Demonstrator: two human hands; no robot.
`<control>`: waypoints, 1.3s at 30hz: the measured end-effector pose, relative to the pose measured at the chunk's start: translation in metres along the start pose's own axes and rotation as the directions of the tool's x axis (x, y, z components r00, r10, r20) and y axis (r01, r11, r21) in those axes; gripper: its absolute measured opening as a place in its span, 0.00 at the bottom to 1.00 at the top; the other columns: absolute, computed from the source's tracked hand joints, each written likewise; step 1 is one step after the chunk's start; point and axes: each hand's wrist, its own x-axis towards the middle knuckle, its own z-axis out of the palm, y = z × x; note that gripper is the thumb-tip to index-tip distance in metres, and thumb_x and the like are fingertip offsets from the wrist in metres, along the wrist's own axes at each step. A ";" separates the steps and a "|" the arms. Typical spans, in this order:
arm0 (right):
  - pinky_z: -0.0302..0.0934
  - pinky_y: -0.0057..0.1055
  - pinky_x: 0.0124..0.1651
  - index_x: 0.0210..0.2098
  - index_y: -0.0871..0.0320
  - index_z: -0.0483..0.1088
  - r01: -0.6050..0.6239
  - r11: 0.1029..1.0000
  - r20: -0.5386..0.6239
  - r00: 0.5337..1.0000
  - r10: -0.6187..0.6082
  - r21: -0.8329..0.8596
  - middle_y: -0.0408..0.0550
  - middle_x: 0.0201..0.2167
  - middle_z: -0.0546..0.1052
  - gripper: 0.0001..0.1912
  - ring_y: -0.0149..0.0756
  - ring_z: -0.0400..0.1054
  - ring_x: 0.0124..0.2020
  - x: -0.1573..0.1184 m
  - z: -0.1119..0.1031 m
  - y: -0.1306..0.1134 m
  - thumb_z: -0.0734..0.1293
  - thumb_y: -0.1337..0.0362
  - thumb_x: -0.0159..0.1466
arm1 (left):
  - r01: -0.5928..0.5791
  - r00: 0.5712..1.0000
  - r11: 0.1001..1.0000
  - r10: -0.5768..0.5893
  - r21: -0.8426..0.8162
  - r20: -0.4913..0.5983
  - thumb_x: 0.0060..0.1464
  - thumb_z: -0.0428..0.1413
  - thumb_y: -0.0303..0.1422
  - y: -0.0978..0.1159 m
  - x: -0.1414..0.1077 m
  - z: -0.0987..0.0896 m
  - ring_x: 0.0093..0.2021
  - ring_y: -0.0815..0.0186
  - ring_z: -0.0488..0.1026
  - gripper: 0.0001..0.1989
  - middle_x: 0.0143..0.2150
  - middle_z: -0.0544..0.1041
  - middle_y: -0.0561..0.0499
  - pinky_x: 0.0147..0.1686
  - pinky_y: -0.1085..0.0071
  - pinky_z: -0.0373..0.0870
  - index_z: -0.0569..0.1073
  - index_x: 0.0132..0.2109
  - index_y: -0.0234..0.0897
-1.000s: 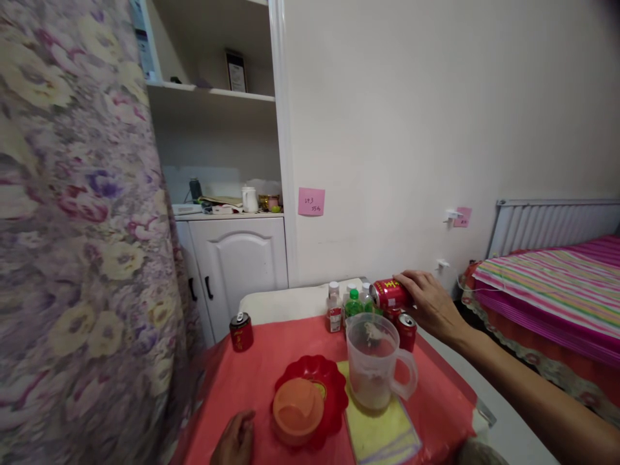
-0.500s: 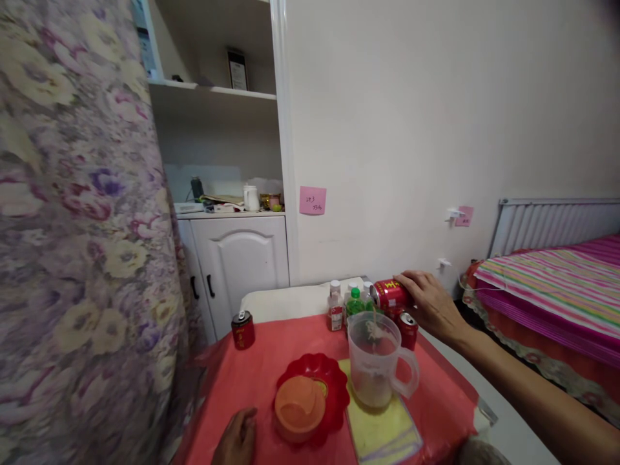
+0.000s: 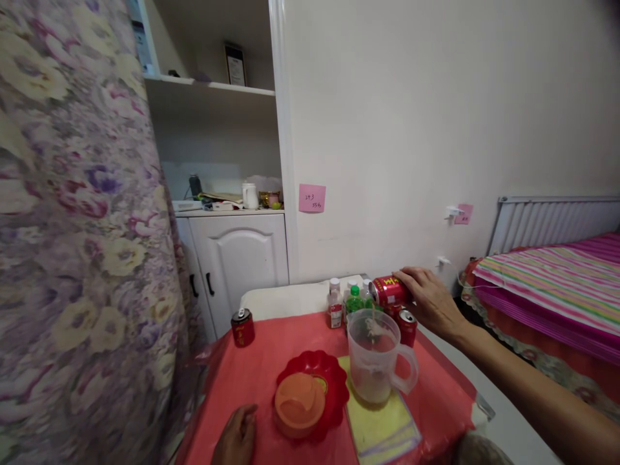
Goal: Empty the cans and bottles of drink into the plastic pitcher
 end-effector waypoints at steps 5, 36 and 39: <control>0.64 0.45 0.51 0.59 0.58 0.63 0.001 1.000 0.000 1.000 -0.001 0.002 0.59 0.52 0.72 0.26 0.51 0.64 0.52 0.002 0.001 0.000 0.65 0.71 0.61 | 0.004 1.000 1.000 -0.004 -0.017 -0.005 0.51 0.49 0.42 0.001 0.000 0.000 0.40 0.58 0.82 0.15 0.41 0.85 0.48 0.39 0.67 0.78 0.78 0.36 0.44; 0.65 0.44 0.52 0.58 0.59 0.64 0.023 0.998 -0.005 1.000 -0.023 -0.051 0.59 0.52 0.72 0.24 0.49 0.64 0.51 0.006 -0.007 0.002 0.65 0.73 0.63 | 0.010 0.999 1.000 -0.010 0.015 0.031 0.52 0.47 0.44 -0.003 0.002 0.003 0.41 0.58 0.81 0.18 0.43 0.84 0.46 0.40 0.67 0.77 0.77 0.39 0.41; 0.65 0.44 0.52 0.58 0.60 0.64 0.031 0.998 -0.012 0.999 -0.032 -0.051 0.59 0.52 0.72 0.24 0.49 0.64 0.51 0.006 -0.007 0.000 0.65 0.72 0.62 | 0.007 1.000 1.000 -0.007 0.001 0.018 0.51 0.48 0.44 -0.002 0.002 0.003 0.41 0.58 0.82 0.17 0.43 0.84 0.46 0.40 0.67 0.77 0.77 0.38 0.42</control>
